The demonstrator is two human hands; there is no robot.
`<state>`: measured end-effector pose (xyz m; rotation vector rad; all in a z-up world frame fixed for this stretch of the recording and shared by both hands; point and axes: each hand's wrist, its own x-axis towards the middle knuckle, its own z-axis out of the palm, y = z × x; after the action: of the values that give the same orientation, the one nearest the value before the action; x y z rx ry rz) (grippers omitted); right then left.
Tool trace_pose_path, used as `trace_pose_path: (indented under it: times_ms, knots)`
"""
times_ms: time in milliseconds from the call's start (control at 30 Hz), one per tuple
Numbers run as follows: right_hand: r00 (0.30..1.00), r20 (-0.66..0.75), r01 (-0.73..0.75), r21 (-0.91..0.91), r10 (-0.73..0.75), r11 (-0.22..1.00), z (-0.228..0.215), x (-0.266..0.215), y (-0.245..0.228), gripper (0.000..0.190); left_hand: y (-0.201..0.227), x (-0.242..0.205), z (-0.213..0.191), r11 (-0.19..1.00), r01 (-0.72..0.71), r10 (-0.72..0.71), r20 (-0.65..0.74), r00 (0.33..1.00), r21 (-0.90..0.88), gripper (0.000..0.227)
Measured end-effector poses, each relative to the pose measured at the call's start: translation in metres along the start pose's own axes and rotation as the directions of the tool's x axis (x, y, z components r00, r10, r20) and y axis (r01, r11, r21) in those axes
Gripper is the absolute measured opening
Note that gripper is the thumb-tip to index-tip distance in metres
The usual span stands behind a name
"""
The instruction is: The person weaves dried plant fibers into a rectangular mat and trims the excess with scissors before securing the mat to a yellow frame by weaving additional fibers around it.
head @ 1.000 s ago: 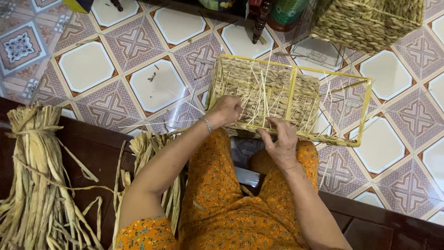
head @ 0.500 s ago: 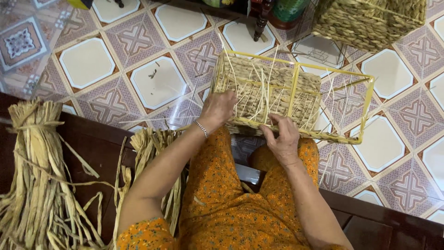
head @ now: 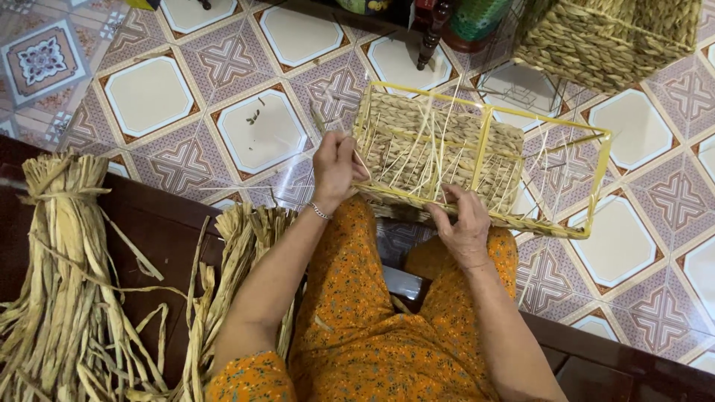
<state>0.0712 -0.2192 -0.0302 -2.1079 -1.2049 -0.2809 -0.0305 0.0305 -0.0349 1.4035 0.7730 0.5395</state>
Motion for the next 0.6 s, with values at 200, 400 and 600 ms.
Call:
trace_pose_path:
  times_ms: [200, 400, 600]
  knots:
    - [1.000, 0.020, -0.015, 0.015, 0.015, 1.000, -0.004, -0.001, 0.001, 0.040, -0.034, 0.006, -0.008, 0.948, 0.001, 0.006, 0.019, 1.000, -0.319, 0.016]
    - [0.997, 0.072, 0.008, 0.095, -0.015, 0.995, 0.002, -0.012, 0.020, 0.028, 0.028, -0.025, -0.029, 0.806, -0.357, 0.116, 0.466, 0.877, 0.473, 0.028]
    - [0.996, 0.089, 0.024, 0.053, -0.029, 0.998, 0.000, -0.002, 0.021, 0.027, 0.003, -0.017, -0.030, 0.376, -0.715, 0.296, 0.655, 0.695, 0.589, 0.026]
